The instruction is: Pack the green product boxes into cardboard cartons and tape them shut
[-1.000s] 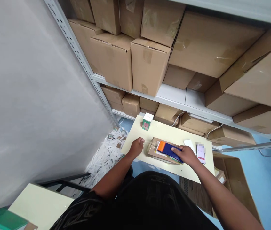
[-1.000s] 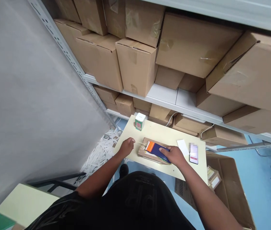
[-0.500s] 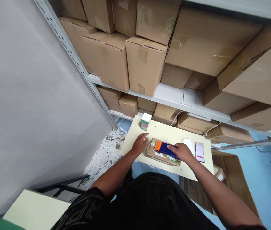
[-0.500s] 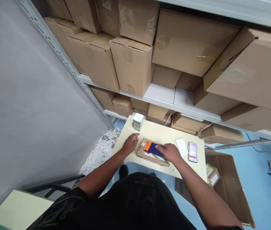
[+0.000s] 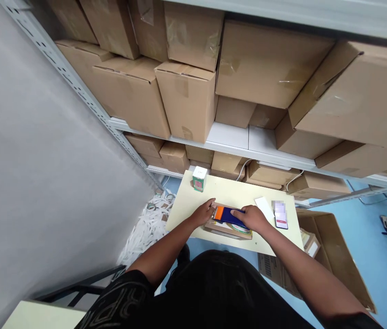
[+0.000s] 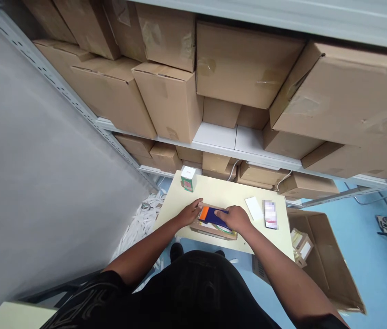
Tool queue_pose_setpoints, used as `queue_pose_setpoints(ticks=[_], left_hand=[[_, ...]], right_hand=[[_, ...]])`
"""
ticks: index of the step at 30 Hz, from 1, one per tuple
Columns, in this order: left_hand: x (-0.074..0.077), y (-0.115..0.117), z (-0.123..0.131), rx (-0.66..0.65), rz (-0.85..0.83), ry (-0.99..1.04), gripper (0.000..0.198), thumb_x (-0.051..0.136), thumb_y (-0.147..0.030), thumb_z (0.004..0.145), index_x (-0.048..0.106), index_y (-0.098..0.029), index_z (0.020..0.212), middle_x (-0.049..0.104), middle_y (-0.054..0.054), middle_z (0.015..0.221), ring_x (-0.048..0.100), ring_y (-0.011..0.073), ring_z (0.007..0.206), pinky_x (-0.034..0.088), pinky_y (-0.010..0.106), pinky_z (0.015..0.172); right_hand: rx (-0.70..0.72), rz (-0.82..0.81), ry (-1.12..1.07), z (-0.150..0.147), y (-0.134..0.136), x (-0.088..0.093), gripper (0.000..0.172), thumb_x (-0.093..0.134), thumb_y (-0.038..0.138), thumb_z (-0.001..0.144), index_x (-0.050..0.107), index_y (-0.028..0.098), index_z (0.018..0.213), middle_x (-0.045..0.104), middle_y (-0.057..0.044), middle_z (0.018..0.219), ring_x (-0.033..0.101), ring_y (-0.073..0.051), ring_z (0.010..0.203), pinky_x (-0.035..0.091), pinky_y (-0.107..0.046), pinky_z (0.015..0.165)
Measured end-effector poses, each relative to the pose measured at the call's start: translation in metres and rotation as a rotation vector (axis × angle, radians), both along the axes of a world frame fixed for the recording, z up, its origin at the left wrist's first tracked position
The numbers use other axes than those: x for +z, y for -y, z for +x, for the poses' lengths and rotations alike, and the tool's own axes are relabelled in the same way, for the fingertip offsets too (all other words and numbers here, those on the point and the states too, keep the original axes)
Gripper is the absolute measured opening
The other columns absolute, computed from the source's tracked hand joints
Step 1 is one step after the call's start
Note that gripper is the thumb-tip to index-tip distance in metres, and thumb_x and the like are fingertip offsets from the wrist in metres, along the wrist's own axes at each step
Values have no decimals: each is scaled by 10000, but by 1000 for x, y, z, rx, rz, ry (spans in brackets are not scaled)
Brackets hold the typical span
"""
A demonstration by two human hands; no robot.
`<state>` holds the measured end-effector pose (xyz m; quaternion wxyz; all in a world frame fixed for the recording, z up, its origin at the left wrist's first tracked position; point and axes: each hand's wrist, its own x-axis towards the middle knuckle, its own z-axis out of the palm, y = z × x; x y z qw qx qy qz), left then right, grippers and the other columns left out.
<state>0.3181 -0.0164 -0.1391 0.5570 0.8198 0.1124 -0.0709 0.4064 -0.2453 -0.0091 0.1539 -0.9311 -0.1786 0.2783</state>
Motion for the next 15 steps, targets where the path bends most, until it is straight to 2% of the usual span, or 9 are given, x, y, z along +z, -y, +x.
queue_pose_setpoints(ticks=[8,11,15], left_hand=[[1,10,1,34,-41,-74,556,506,-429,996,491,-228,1514,637,100,1435,636,268,1262,483,407,1086],[-2,10,1,32,9,-41,574,490,-414,1009,448,-226,1550,608,108,1469,597,276,1323,451,428,1130],[-5,5,4,-8,86,-5,576,517,-413,998,462,-251,1548,633,106,1436,612,302,1307,472,451,1111]], right_hand=[[0,-6,0,-1,3,-6,595,545,726,899,719,210,659,705,-77,653,625,-190,624,309,-287,555],[-18,-6,-3,-1,2,-10,605,532,737,897,705,212,651,686,-70,632,614,-189,608,309,-285,547],[-7,-14,-21,7,0,-11,613,533,748,883,674,210,623,654,-63,604,590,-181,585,301,-279,533]])
